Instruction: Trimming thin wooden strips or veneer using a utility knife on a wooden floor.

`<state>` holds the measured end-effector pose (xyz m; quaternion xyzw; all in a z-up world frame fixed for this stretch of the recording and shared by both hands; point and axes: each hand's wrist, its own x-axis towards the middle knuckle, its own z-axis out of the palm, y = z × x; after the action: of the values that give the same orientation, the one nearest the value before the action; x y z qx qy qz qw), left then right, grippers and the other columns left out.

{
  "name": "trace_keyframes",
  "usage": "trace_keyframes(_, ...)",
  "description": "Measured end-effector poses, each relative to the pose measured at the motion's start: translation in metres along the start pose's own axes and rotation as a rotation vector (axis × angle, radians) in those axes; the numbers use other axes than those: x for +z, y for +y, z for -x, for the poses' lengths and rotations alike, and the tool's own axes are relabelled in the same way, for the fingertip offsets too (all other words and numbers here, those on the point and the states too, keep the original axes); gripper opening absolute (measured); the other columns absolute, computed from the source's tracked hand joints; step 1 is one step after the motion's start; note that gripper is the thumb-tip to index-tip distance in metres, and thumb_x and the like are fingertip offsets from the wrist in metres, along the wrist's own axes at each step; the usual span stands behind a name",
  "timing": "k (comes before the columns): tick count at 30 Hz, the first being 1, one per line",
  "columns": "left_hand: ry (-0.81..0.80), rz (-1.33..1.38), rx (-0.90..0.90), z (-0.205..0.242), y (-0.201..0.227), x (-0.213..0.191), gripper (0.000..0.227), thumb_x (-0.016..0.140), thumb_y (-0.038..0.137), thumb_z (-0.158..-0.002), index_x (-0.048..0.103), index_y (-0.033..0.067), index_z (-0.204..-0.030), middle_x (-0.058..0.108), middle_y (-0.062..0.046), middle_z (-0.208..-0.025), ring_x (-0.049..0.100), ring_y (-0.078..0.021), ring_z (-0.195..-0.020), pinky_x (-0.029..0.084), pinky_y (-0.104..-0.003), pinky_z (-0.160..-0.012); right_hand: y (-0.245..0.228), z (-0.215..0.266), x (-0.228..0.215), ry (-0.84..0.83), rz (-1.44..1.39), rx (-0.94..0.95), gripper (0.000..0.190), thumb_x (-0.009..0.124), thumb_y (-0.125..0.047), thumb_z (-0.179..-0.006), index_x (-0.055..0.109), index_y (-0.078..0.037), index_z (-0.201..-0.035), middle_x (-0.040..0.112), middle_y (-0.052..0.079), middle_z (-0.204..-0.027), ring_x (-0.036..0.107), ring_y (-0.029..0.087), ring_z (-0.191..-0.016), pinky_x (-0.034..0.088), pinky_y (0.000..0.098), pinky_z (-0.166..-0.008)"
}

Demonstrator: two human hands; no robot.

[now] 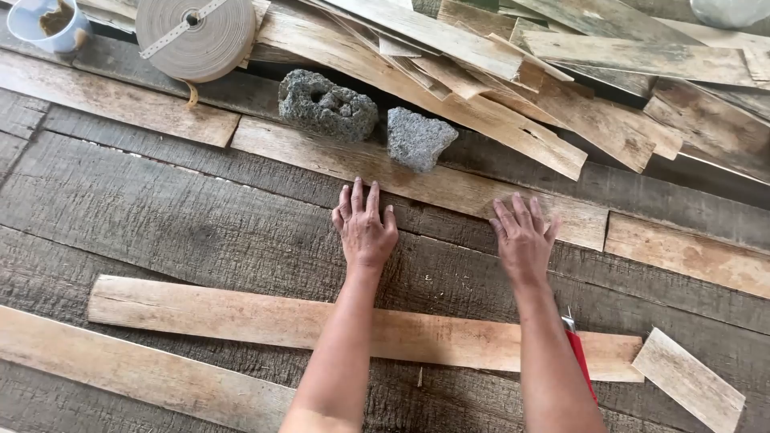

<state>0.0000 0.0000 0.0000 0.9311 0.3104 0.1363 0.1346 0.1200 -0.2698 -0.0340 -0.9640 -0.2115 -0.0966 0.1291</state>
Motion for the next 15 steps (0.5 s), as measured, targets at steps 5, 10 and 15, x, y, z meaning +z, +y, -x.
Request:
trace_keyframes(5, 0.173, 0.145, 0.022, 0.001, -0.003, 0.002, 0.061, 0.067, 0.035, -0.084, 0.057, 0.0233, -0.144, 0.048, -0.007, -0.154, 0.041, -0.0326, -0.143, 0.033, -0.054, -0.111, 0.020, -0.004, 0.018, 0.240, 0.169, -0.220, 0.041, 0.050, -0.055, -0.105, 0.062, -0.042, -0.142, 0.063, -0.006, -0.145, 0.052, 0.023, -0.141, 0.040, 0.0554, -0.115)
trace_keyframes(10, 0.320, 0.304, -0.005, -0.001, -0.012, 0.012, 0.035, 0.069, 0.030, -0.085, 0.066, 0.0241, -0.119, 0.059, -0.001, -0.133, 0.051, -0.0276, -0.133, 0.043, -0.052, -0.106, 0.021, -0.005, 0.028, 0.428, 0.228, -0.329, 0.037, 0.053, -0.048, -0.106, 0.067, -0.035, -0.138, 0.066, -0.010, -0.140, 0.058, 0.015, -0.135, 0.043, 0.0380, -0.115)
trace_keyframes(15, 0.398, 0.269, 0.003, -0.001, -0.009, 0.010, 0.030, 0.057, 0.038, -0.102, 0.074, 0.0173, -0.116, 0.068, -0.003, -0.126, 0.056, -0.0241, -0.129, 0.044, -0.046, -0.107, 0.013, 0.001, 0.025, 0.462, 0.124, -0.332, 0.032, 0.058, -0.036, -0.106, 0.070, -0.023, -0.133, 0.070, -0.003, -0.133, 0.062, 0.017, -0.129, 0.032, 0.0441, -0.122)
